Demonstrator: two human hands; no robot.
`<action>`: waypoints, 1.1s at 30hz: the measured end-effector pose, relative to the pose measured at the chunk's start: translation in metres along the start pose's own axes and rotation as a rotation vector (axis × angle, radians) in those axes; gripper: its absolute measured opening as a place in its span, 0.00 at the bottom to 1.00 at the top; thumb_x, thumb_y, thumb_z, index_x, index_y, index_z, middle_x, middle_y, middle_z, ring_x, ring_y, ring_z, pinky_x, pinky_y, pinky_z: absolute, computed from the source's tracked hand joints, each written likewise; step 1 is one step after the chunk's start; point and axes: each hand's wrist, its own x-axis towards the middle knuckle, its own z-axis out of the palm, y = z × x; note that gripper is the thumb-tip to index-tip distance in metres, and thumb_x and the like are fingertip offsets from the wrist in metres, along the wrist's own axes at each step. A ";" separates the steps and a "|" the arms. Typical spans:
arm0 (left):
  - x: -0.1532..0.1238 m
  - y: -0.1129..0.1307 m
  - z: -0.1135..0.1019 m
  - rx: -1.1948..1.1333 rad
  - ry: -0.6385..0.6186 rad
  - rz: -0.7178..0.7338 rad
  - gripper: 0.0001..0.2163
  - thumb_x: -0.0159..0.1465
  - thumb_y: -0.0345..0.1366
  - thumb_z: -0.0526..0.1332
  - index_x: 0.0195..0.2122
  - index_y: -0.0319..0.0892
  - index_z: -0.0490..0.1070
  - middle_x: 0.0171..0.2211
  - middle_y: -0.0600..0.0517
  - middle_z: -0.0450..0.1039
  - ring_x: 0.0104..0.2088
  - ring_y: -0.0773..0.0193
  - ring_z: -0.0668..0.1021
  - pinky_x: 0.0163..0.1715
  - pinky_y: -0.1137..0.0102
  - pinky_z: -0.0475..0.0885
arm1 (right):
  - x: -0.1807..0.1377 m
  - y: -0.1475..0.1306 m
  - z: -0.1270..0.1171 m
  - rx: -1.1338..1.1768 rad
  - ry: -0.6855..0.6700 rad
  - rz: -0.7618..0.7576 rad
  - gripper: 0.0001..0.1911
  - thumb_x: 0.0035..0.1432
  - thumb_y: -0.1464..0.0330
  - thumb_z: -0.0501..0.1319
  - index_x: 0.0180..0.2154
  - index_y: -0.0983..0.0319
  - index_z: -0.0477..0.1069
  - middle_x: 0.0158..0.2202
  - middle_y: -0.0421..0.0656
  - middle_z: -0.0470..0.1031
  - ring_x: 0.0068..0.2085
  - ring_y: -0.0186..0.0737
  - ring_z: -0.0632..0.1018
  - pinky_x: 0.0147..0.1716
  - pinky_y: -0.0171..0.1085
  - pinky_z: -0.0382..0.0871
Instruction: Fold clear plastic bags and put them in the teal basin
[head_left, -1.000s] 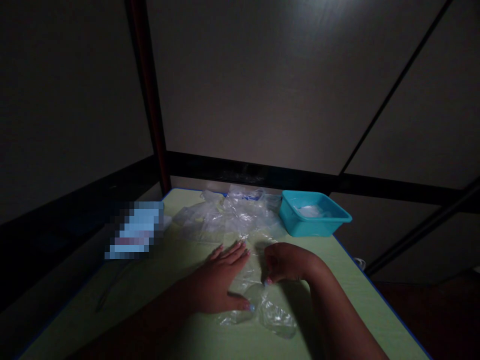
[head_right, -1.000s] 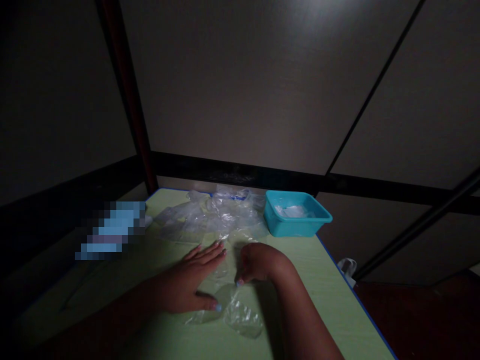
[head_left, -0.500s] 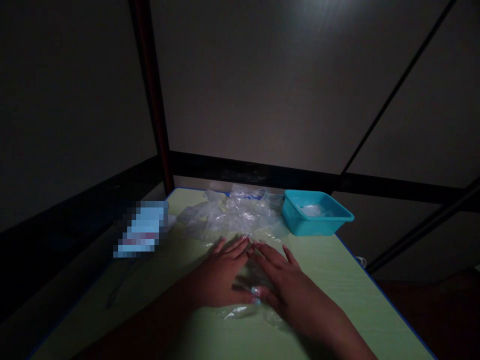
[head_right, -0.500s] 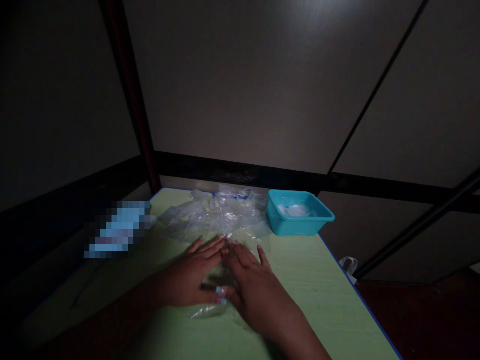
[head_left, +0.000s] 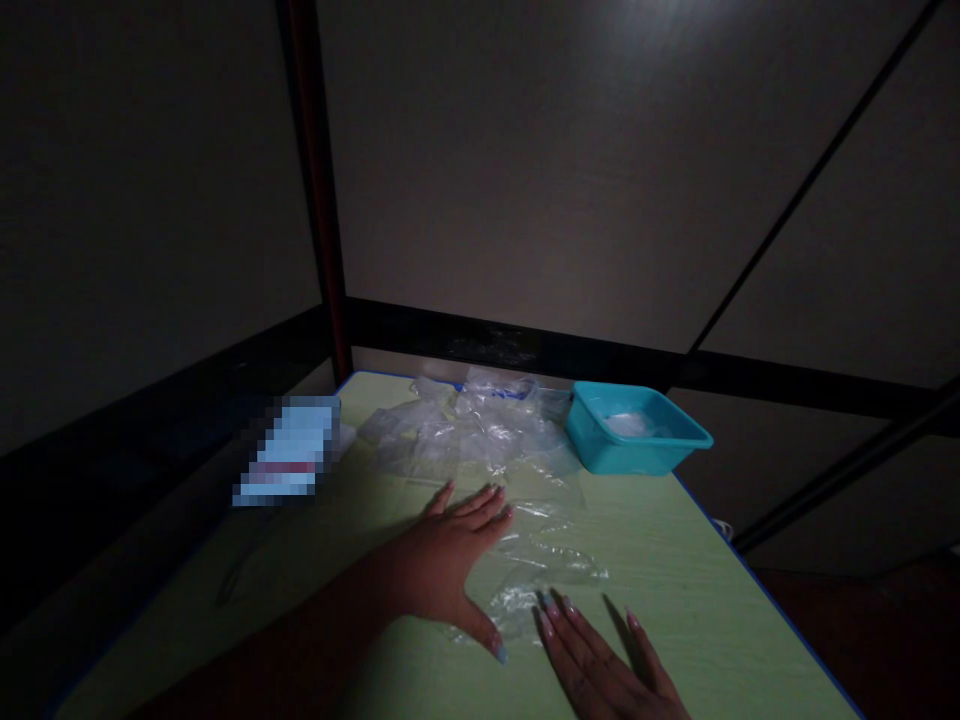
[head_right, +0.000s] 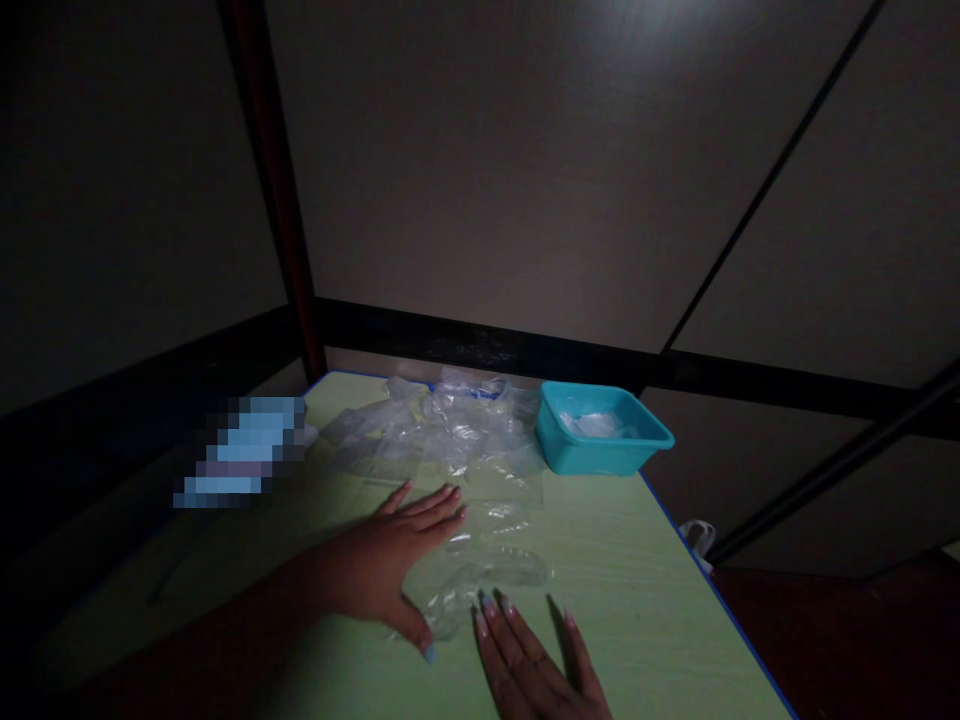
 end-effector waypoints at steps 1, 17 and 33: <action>0.001 0.000 0.000 0.000 -0.002 0.002 0.49 0.47 0.63 0.56 0.63 0.48 0.33 0.63 0.46 0.29 0.62 0.49 0.41 0.55 0.46 0.30 | -0.001 0.001 -0.001 -0.005 -0.001 0.006 0.26 0.61 0.72 0.43 0.60 0.53 0.46 0.57 0.35 0.61 0.57 0.36 0.61 0.56 0.40 0.53; 0.000 0.000 0.000 0.005 0.065 -0.014 0.49 0.48 0.63 0.56 0.63 0.45 0.32 0.63 0.45 0.30 0.62 0.50 0.41 0.56 0.46 0.31 | -0.006 0.018 -0.013 0.191 -0.216 0.247 0.31 0.60 0.55 0.47 0.61 0.48 0.35 0.56 0.40 0.61 0.53 0.48 0.67 0.55 0.54 0.50; 0.000 0.001 -0.004 0.004 0.085 -0.025 0.46 0.49 0.63 0.55 0.63 0.48 0.35 0.64 0.45 0.33 0.62 0.49 0.43 0.56 0.47 0.33 | 0.021 0.002 -0.003 0.088 -0.114 0.005 0.29 0.60 0.57 0.49 0.61 0.52 0.43 0.54 0.41 0.65 0.51 0.40 0.70 0.53 0.43 0.59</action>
